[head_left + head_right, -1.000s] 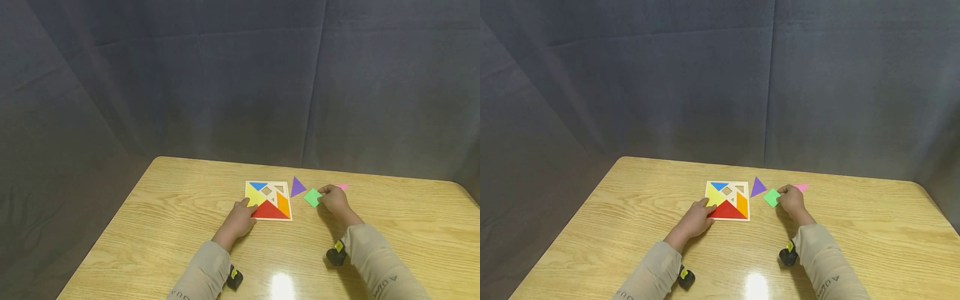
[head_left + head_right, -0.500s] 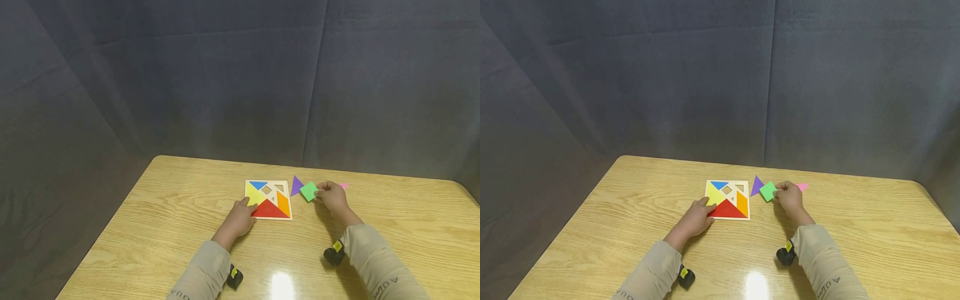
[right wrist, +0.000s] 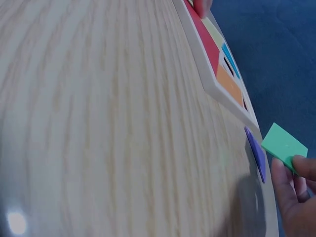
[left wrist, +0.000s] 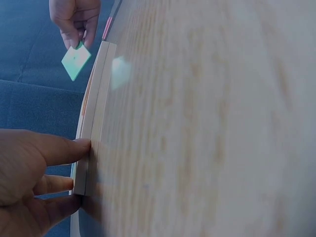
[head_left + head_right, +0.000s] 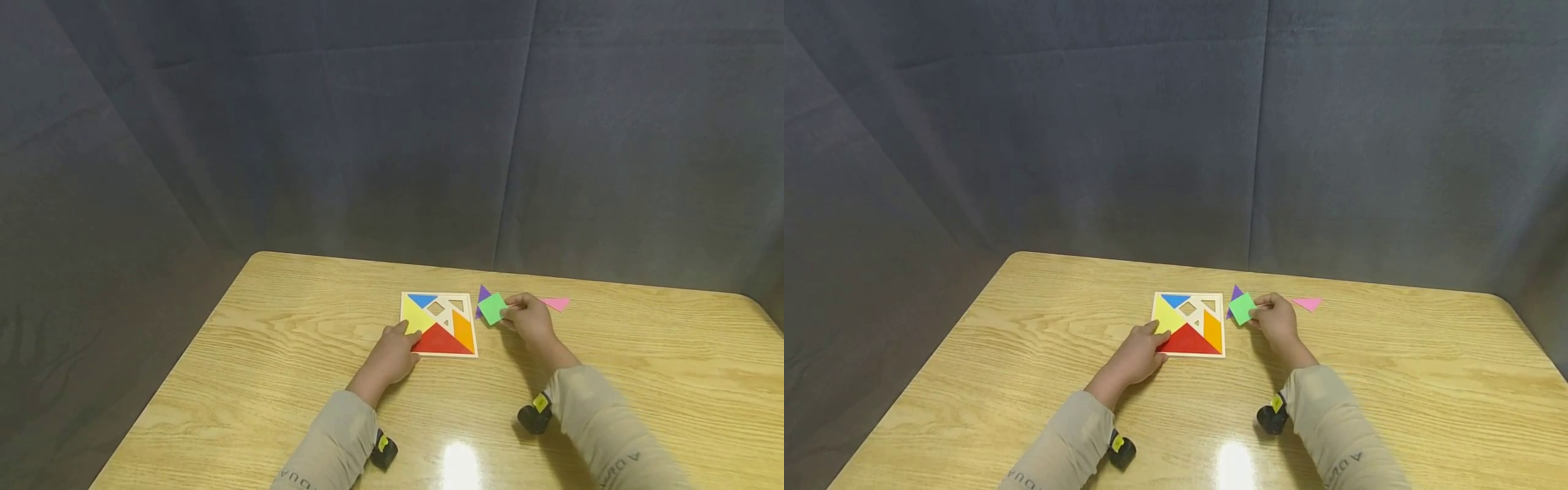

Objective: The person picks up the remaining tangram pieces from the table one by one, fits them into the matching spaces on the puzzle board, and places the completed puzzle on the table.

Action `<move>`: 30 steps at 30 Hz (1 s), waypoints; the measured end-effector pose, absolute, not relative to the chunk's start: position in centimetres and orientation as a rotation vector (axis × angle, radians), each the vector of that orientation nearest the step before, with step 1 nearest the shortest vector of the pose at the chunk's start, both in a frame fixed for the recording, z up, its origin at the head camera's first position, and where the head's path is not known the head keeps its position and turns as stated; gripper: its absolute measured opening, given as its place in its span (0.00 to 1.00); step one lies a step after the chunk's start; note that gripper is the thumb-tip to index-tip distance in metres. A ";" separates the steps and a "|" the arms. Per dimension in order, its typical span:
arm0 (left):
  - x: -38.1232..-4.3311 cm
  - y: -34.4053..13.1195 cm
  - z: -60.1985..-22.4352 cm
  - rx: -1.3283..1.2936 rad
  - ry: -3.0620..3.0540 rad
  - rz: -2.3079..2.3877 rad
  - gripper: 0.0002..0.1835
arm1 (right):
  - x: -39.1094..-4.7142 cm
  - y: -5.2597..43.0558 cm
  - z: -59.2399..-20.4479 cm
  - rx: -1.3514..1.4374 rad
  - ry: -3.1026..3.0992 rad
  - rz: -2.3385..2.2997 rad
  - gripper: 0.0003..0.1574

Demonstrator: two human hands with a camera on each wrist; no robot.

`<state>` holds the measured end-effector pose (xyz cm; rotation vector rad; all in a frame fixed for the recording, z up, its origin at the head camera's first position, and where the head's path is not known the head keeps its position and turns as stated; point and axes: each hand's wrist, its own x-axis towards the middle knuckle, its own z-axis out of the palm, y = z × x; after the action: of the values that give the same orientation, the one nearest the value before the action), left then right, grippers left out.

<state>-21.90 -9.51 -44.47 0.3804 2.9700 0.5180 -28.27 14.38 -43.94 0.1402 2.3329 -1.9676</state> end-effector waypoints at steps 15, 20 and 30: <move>-21.7 -9.5 -44.4 0.390 2.971 0.516 0.22 | -28.0 12.1 -43.9 0.117 2.260 -2.027 0.15; -21.7 -9.5 -44.3 0.390 2.968 0.523 0.22 | -28.1 11.5 -44.0 0.120 2.247 -2.035 0.15; -21.7 -9.5 -44.4 0.393 2.969 0.520 0.22 | -28.1 10.3 -44.4 0.072 2.264 -1.999 0.14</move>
<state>-21.65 -9.55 -44.41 0.3933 2.9687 0.5198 -28.14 10.34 -44.37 0.0717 2.2635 -1.9994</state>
